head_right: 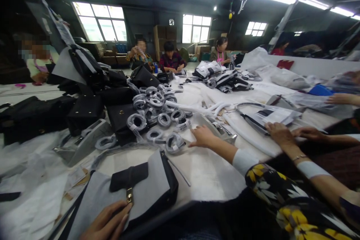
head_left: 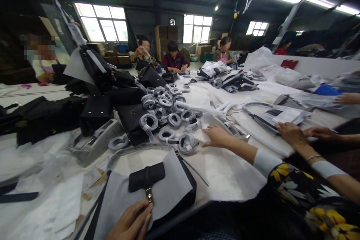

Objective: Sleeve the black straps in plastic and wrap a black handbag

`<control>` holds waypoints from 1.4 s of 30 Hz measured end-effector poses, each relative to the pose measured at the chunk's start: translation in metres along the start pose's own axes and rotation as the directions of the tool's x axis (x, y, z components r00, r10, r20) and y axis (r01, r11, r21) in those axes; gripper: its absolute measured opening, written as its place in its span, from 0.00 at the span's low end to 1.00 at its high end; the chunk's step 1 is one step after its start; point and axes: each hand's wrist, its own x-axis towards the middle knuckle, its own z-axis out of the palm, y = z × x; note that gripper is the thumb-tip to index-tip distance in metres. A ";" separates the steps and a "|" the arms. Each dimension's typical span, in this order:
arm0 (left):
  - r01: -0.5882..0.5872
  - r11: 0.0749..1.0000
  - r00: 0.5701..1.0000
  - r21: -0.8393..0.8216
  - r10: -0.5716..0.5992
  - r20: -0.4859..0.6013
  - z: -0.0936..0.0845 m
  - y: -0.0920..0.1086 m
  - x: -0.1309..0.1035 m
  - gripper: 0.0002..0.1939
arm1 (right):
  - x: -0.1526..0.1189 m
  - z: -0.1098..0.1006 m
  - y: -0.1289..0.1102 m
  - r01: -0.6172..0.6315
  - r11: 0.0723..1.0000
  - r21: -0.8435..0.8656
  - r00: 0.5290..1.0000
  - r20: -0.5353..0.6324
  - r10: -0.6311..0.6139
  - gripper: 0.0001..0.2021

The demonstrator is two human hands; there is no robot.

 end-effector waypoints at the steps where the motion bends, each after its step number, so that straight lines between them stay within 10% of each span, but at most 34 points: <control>1: -0.001 1.000 1.000 -0.003 0.001 0.000 -0.001 0.001 0.001 0.15 | -0.001 0.004 -0.006 0.011 1.000 -0.020 1.000 0.009 -0.011 0.31; 5: 0.030 0.999 1.000 -0.024 -0.030 -0.001 -0.003 0.005 0.002 0.15 | 0.009 -0.002 -0.010 -0.013 0.998 -0.054 1.000 -0.007 0.013 0.13; 14: 0.053 0.999 0.999 -0.012 -0.053 0.007 -0.001 0.004 -0.002 0.16 | 0.052 -0.078 0.045 -0.176 0.967 0.184 0.970 -0.136 0.203 0.07; 21: 0.059 0.998 0.998 -0.010 -0.059 0.007 0.001 0.003 -0.006 0.16 | 0.052 -0.134 0.056 0.074 0.753 0.654 0.831 -0.458 0.316 0.31; 26: 0.101 0.994 0.995 -0.038 -0.101 0.002 -0.002 0.010 -0.001 0.16 | 0.010 -0.136 -0.013 0.296 0.655 0.696 0.796 -0.558 0.233 0.31; 34: 0.211 0.970 0.977 -0.117 -0.208 0.034 -0.009 0.024 0.005 0.13 | -0.070 -0.045 -0.198 0.621 0.731 0.282 0.772 -0.382 -0.508 0.17; 42: 0.287 0.951 0.956 -0.118 -0.276 0.103 -0.010 0.030 0.000 0.17 | -0.062 -0.004 -0.219 0.633 0.766 0.113 0.774 -0.106 -0.624 0.22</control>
